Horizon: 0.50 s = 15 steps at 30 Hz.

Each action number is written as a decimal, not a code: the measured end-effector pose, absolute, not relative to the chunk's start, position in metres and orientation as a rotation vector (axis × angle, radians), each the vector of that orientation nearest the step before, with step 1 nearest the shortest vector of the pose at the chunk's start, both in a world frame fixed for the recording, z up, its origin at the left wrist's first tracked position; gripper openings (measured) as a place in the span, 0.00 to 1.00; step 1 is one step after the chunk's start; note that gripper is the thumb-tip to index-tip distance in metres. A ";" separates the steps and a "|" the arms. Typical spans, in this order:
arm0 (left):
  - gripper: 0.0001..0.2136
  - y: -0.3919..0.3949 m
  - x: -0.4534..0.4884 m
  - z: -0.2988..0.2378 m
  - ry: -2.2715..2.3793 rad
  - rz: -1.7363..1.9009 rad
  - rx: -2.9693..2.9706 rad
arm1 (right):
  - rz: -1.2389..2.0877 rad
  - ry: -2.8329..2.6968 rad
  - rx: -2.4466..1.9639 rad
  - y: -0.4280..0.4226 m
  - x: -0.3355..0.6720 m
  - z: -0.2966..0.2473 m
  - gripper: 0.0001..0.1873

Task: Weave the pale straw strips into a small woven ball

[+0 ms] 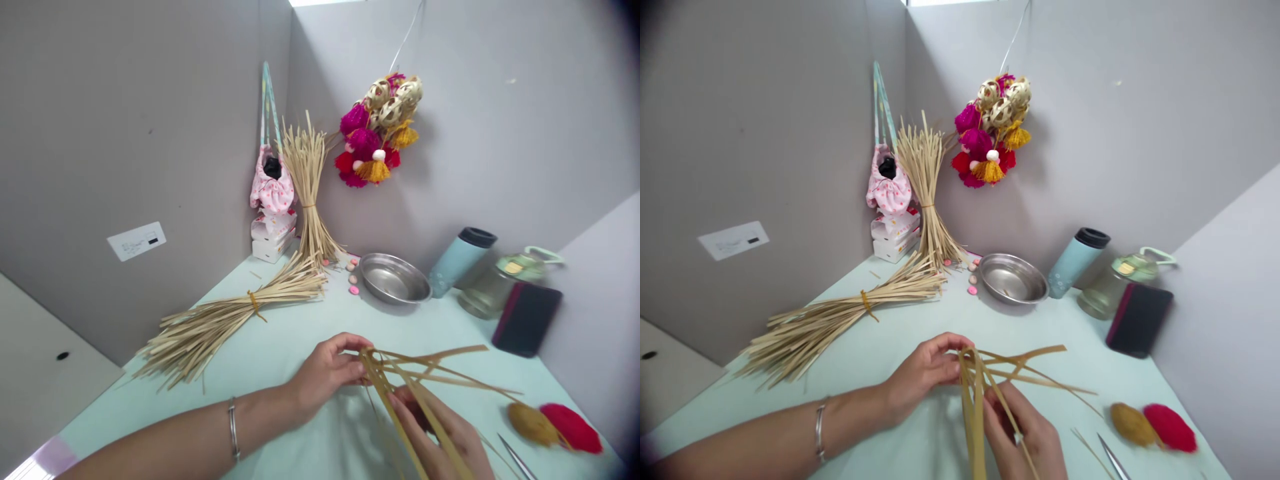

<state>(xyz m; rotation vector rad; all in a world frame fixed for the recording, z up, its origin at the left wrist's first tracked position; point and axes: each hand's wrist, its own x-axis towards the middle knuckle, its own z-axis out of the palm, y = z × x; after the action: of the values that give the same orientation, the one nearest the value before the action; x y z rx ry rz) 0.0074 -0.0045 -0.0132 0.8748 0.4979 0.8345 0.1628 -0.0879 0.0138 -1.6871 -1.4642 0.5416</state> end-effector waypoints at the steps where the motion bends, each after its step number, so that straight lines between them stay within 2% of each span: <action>1: 0.20 -0.005 0.008 -0.013 0.494 0.837 0.881 | 0.541 -1.449 -1.699 -0.088 0.164 0.012 0.16; 8: 0.19 -0.006 0.009 -0.013 0.529 0.854 0.899 | 0.576 -1.582 -1.713 -0.085 0.176 0.001 0.18; 15: 0.19 -0.003 0.008 -0.017 0.576 0.817 0.877 | 0.351 -1.637 -1.797 -0.087 0.165 -0.007 0.19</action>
<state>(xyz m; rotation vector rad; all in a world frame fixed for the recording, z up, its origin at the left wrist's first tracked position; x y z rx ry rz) 0.0085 -0.0026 -0.0170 0.8766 0.5765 0.8170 0.1655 -0.0875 -0.0068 -1.7965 -1.6374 0.3509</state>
